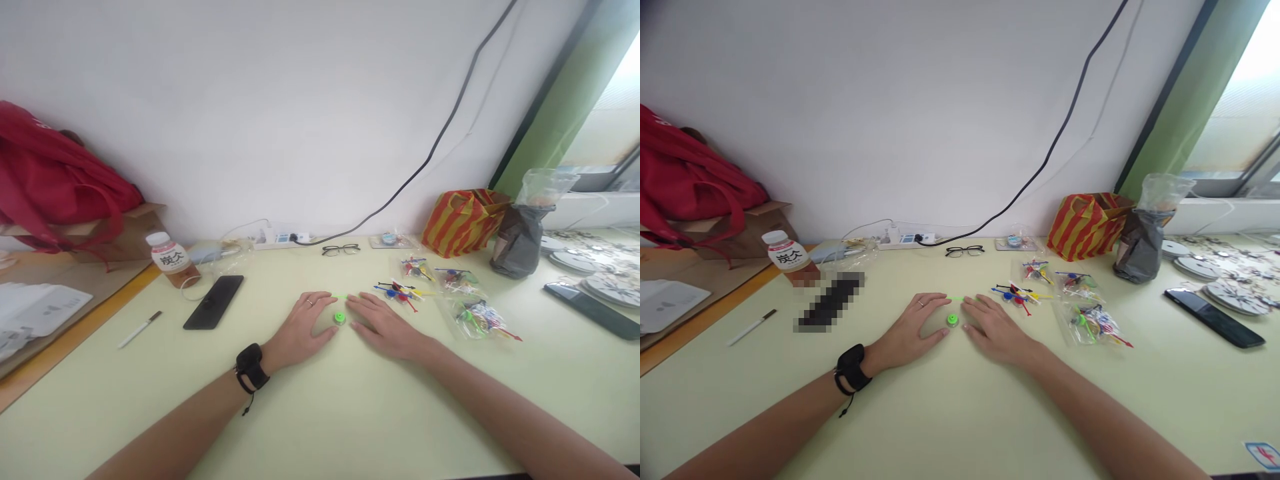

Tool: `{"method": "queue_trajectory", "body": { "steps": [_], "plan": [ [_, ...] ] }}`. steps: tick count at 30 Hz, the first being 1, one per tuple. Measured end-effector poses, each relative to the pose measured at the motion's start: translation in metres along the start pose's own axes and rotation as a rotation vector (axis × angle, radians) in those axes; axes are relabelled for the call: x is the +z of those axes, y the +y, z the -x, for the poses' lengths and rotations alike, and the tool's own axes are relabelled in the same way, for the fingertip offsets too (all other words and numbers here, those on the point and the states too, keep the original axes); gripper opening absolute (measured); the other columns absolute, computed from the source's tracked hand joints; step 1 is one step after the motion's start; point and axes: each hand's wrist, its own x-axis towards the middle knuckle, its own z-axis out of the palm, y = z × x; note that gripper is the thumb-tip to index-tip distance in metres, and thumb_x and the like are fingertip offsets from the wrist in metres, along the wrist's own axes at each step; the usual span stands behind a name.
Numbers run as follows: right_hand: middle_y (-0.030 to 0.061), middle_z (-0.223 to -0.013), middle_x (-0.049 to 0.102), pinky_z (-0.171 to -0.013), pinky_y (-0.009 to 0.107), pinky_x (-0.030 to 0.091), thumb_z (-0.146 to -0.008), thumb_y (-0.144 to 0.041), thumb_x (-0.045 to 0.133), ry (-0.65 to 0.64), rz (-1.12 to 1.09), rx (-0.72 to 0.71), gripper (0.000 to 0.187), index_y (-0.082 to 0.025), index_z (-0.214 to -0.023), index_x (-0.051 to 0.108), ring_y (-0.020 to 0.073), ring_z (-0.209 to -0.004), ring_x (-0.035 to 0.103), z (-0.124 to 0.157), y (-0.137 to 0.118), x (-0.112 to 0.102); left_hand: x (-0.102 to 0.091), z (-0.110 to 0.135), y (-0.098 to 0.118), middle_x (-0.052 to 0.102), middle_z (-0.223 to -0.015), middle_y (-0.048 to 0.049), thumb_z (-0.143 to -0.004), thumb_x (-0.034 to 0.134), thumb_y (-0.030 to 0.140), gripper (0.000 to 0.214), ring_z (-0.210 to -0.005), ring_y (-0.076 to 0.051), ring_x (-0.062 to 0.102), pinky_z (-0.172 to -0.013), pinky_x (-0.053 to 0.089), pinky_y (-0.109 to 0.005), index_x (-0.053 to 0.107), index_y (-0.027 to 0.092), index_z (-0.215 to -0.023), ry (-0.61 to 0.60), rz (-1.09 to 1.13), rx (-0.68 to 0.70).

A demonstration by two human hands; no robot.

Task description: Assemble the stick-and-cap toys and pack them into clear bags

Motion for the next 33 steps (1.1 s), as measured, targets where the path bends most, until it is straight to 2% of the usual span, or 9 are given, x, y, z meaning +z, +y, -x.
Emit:
{"method": "queue_trajectory", "body": {
  "steps": [3, 6, 11, 14, 23, 30, 33],
  "plan": [
    [0.0117, -0.143, 0.066, -0.117, 0.051, 0.045, -0.1, -0.025, 0.057, 0.006, -0.066, -0.068, 0.04, -0.021, -0.14, 0.063, 0.029, -0.138, 0.055, -0.003, -0.003, -0.006, 0.002, 0.001, -0.003, 0.056, -0.149, -0.0088, -0.098, 0.067, 0.043, 0.056, -0.139, -0.03, 0.048, -0.119, 0.042, -0.051, 0.051, 0.029, -0.15, -0.016, -0.04, -0.024],
    [0.0092, -0.134, 0.071, -0.112, 0.046, 0.05, -0.098, -0.017, 0.057, 0.001, -0.128, -0.134, 0.037, -0.025, -0.133, 0.067, 0.0261, -0.129, 0.062, -0.005, -0.01, -0.009, 0.003, 0.001, -0.005, 0.06, -0.145, -0.0079, -0.097, 0.067, 0.047, 0.048, -0.137, -0.031, 0.05, -0.117, 0.042, -0.053, 0.059, 0.03, -0.142, -0.042, -0.076, -0.019],
    [0.0078, -0.141, 0.066, -0.114, 0.046, 0.048, -0.098, -0.017, 0.057, 0.004, -0.165, -0.146, 0.039, -0.028, -0.135, 0.066, 0.0255, -0.133, 0.058, -0.003, -0.015, -0.008, 0.003, 0.0, -0.003, 0.07, -0.128, -0.0041, -0.098, 0.064, 0.035, 0.028, -0.125, -0.027, 0.059, -0.11, 0.048, -0.048, 0.066, 0.03, -0.126, -0.016, -0.049, -0.01],
    [0.0107, -0.145, 0.062, -0.115, 0.048, 0.047, -0.098, -0.02, 0.059, 0.016, -0.139, -0.105, 0.04, -0.025, -0.137, 0.064, 0.0275, -0.137, 0.054, -0.002, -0.012, -0.006, 0.003, -0.002, -0.005, 0.073, -0.121, -0.0028, -0.098, 0.061, 0.029, 0.022, -0.117, -0.026, 0.062, -0.105, 0.051, -0.049, 0.069, 0.03, -0.119, 0.012, -0.044, -0.041],
    [0.0128, -0.135, 0.065, -0.111, 0.047, 0.05, -0.097, -0.025, 0.061, 0.012, -0.109, -0.04, 0.038, -0.022, -0.135, 0.062, 0.0291, -0.131, 0.057, -0.001, -0.012, -0.006, 0.002, -0.005, -0.006, 0.075, -0.106, -0.0047, -0.101, 0.052, 0.025, 0.023, -0.103, -0.026, 0.065, -0.096, 0.053, -0.048, 0.075, 0.026, -0.102, 0.024, -0.054, -0.108],
    [0.0127, -0.137, 0.061, -0.11, 0.047, 0.049, -0.099, -0.027, 0.059, -0.026, -0.084, -0.027, 0.033, -0.023, -0.132, 0.063, 0.0292, -0.131, 0.055, -0.001, -0.012, -0.009, 0.007, -0.001, -0.016, 0.072, -0.108, -0.003, -0.098, 0.052, 0.014, 0.029, -0.107, -0.025, 0.064, -0.096, 0.052, -0.046, 0.067, 0.027, -0.118, 0.063, -0.027, -0.162],
    [0.0129, -0.137, 0.06, -0.11, 0.048, 0.048, -0.1, -0.028, 0.059, -0.027, -0.073, -0.016, 0.032, -0.024, -0.131, 0.064, 0.0301, -0.132, 0.054, 0.0, -0.012, -0.009, 0.009, -0.001, -0.021, 0.07, -0.108, -0.0035, -0.099, 0.052, 0.014, 0.027, -0.106, -0.025, 0.063, -0.096, 0.051, -0.045, 0.067, 0.026, -0.118, 0.059, -0.019, -0.18]
  ]
}}
